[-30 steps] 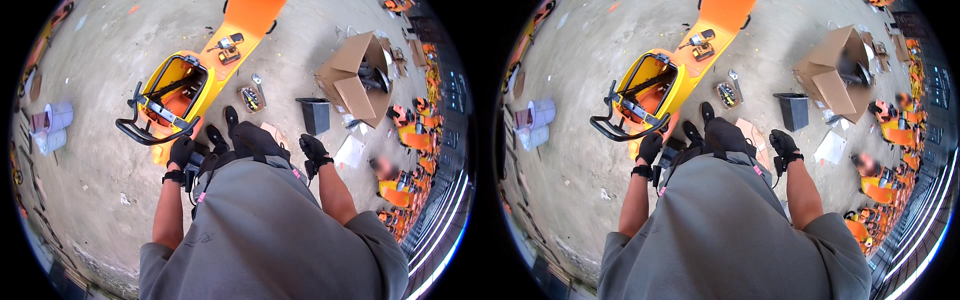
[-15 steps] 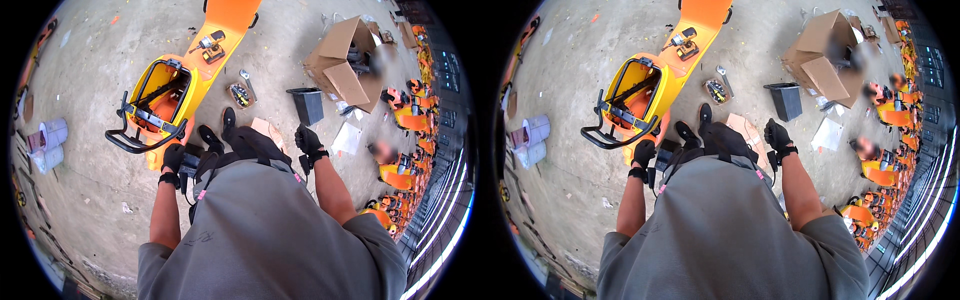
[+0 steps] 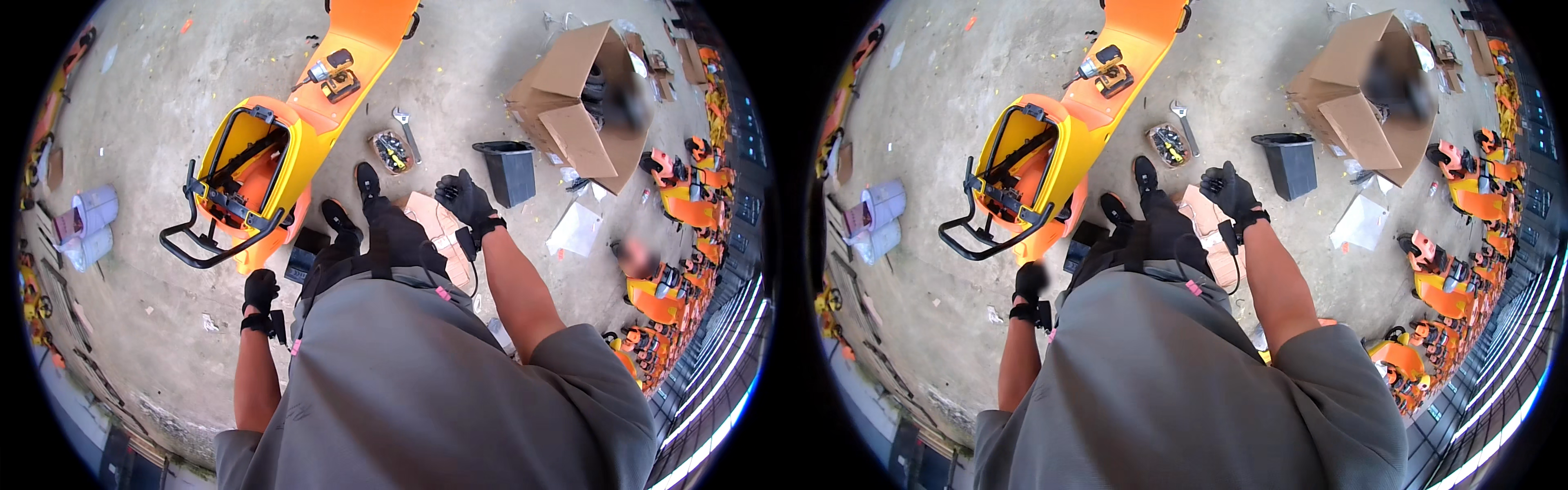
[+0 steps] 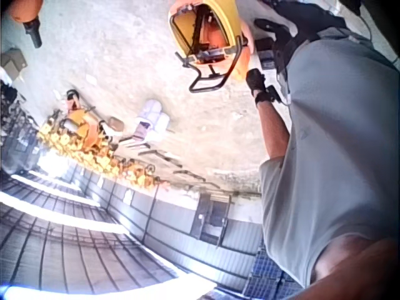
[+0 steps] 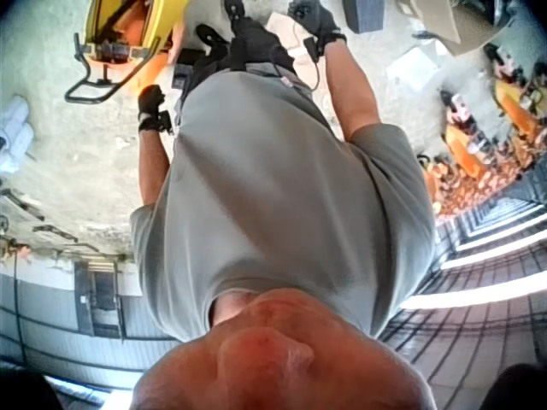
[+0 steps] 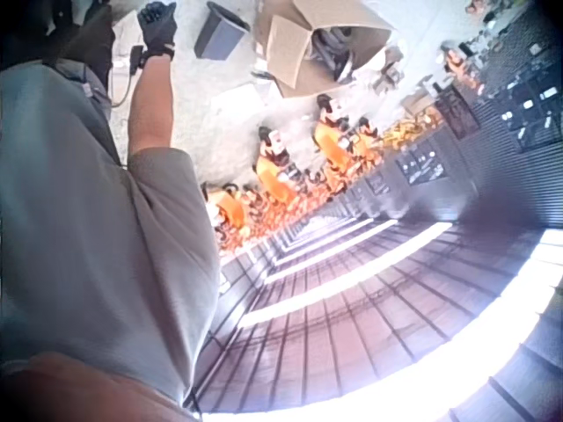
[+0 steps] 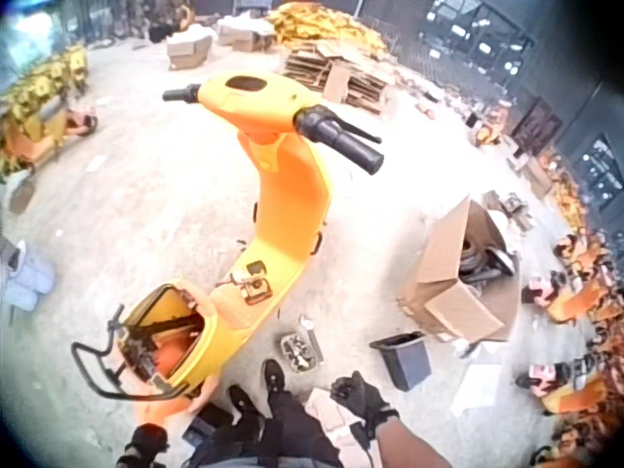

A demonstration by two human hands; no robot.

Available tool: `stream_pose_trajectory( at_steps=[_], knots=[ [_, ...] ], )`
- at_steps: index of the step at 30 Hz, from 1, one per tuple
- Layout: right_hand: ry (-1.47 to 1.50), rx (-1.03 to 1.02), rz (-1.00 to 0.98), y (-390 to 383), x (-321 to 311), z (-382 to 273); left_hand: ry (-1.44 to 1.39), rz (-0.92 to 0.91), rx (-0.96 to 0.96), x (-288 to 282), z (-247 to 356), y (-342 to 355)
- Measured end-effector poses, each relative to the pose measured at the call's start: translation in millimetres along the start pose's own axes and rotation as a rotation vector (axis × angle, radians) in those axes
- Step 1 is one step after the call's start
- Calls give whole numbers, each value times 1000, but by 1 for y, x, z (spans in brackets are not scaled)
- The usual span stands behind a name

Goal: The person unscrews fasteners with a power drill to remove the inner battery compartment of an electric scooter, then replaces the compartment and secures it by drilling the fasteners back in.

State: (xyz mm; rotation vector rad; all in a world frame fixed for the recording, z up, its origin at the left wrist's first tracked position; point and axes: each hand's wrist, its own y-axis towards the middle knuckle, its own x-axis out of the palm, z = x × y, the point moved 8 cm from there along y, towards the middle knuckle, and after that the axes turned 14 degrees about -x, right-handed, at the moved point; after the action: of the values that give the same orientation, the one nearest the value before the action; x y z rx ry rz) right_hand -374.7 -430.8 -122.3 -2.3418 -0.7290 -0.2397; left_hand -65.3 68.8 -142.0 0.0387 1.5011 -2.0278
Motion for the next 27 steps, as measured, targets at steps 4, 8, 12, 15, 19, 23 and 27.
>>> stream_pose_trajectory(
  at_steps=[4, 8, 12, 15, 19, 23, 27],
  knots=[
    [93, 137, 39, 26, -6, 14, -39, 46, -43, -4, 18, -30],
    [131, 167, 6, 57, -26, 37, -111, 79, -180, 2, 68, -66],
    [19, 183, 15, 75, -15, 28, -153, 96, -142, 10, 77, -74],
    [4, 231, -12, 88, -1, 20, -253, 108, -182, 19, 72, -78],
    [-430, 316, 121, 80, 5, -6, -190, 121, -221, 26, 61, -83],
    [-658, 379, 20, 106, -58, 45, -153, 155, -207, 26, 61, -87],
    [-752, 334, -166, 115, -69, 66, -28, 196, -41, 26, 48, -76]
  ],
)
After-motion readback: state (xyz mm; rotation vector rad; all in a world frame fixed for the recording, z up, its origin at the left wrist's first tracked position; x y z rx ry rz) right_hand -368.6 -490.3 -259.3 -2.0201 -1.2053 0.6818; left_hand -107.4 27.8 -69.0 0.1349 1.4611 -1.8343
